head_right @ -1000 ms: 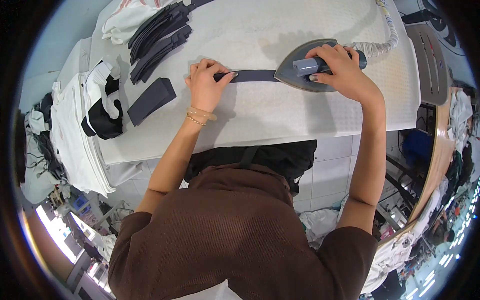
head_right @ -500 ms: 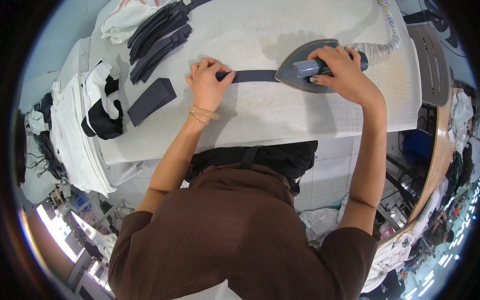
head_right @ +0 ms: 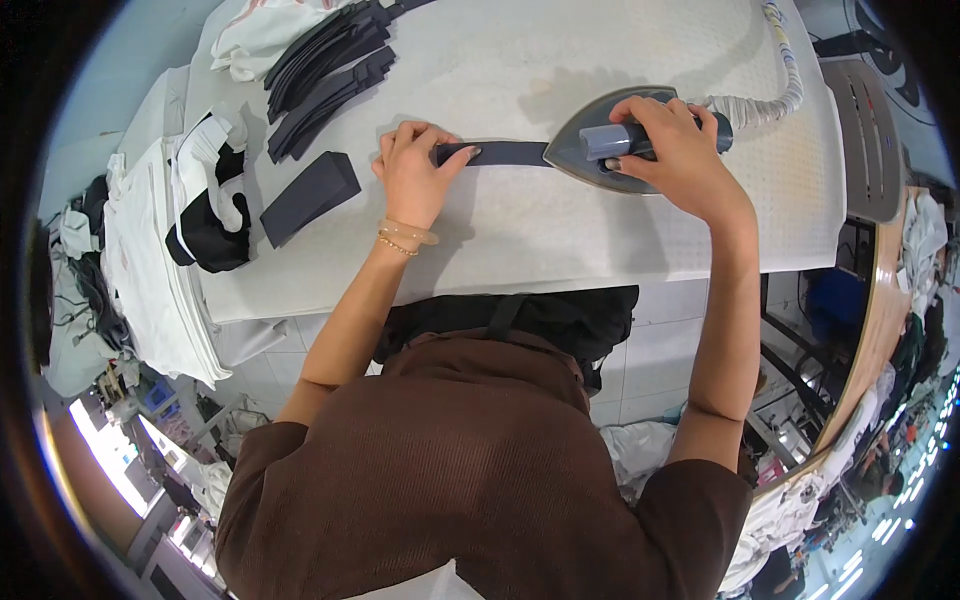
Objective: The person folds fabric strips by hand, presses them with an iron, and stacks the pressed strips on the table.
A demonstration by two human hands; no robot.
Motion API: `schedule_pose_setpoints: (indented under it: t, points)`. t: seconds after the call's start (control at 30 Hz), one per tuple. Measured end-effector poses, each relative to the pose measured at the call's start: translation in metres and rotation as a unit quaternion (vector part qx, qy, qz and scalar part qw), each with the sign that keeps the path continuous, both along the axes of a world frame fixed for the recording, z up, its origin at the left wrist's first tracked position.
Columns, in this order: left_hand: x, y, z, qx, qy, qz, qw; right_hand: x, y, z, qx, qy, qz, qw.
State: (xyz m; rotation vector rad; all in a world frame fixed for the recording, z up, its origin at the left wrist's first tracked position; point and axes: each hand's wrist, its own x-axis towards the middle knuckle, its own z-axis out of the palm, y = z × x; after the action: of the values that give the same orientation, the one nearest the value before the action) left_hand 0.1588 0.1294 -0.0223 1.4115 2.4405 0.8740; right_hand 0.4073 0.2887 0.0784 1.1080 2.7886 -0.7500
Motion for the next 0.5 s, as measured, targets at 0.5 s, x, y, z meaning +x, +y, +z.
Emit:
schedule_pose_setpoints:
  t: [0.5]
  points:
    - [-0.012,-0.021,-0.002,0.0,-0.068,0.068,0.995,0.0,0.004,0.006,-0.038,-0.019,0.011,0.999]
